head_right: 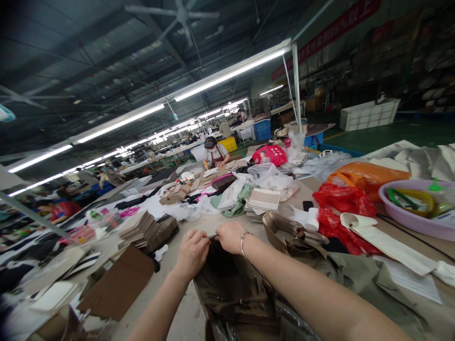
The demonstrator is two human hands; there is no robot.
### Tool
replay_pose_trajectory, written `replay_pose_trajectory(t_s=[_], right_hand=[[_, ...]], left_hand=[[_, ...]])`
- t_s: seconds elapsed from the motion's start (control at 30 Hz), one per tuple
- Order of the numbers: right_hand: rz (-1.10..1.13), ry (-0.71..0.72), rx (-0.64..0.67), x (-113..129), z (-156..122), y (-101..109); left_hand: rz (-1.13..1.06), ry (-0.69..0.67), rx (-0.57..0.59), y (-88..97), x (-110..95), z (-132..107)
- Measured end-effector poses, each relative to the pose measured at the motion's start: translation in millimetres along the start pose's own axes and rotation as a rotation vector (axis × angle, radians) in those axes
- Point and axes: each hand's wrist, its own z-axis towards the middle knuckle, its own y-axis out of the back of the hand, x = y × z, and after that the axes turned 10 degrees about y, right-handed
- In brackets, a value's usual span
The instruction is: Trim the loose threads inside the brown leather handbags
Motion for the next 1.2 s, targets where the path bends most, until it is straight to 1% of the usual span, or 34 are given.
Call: replay_pose_trajectory(t_s=[0.13,0.23,0.37,0.5,0.73,0.9,1.03,1.13,1.2], right_hand=[[0.007,0.010,-0.011,1,0,-2],[0.004,0.015,-0.035,1,-1,-3],[0.001,0.015,-0.056,0,-1,-5],[-0.004,0.015,-0.064,-3,-1,-6],[0.002,-0.002,-0.056,-2,-1,-5],[-0.003,0.002,-0.081,-3,-2,-4],[0.007,0.003,-0.078,-3,-4,-3],[0.013,0.009,-0.069,-3,-4,-2],[0.015,0.012,-0.061,-3,-3,-2]], left_hand=[[0.097,-0.054,0.037,3.1,-2,0],[0.113,-0.079,0.071,2.1,-2,0],[0.066,-0.025,0.091,-1.5,0,-1],[-0.011,0.061,0.063,-4.6,-1,-1],[0.026,0.094,0.033,-5.0,-4,1],[0.040,0.085,0.018,-6.9,-4,1],[-0.044,0.075,0.030,-10.1,-3,2],[-0.170,0.139,0.032,-13.4,1,3],[-0.260,0.191,0.008,-15.6,4,4]])
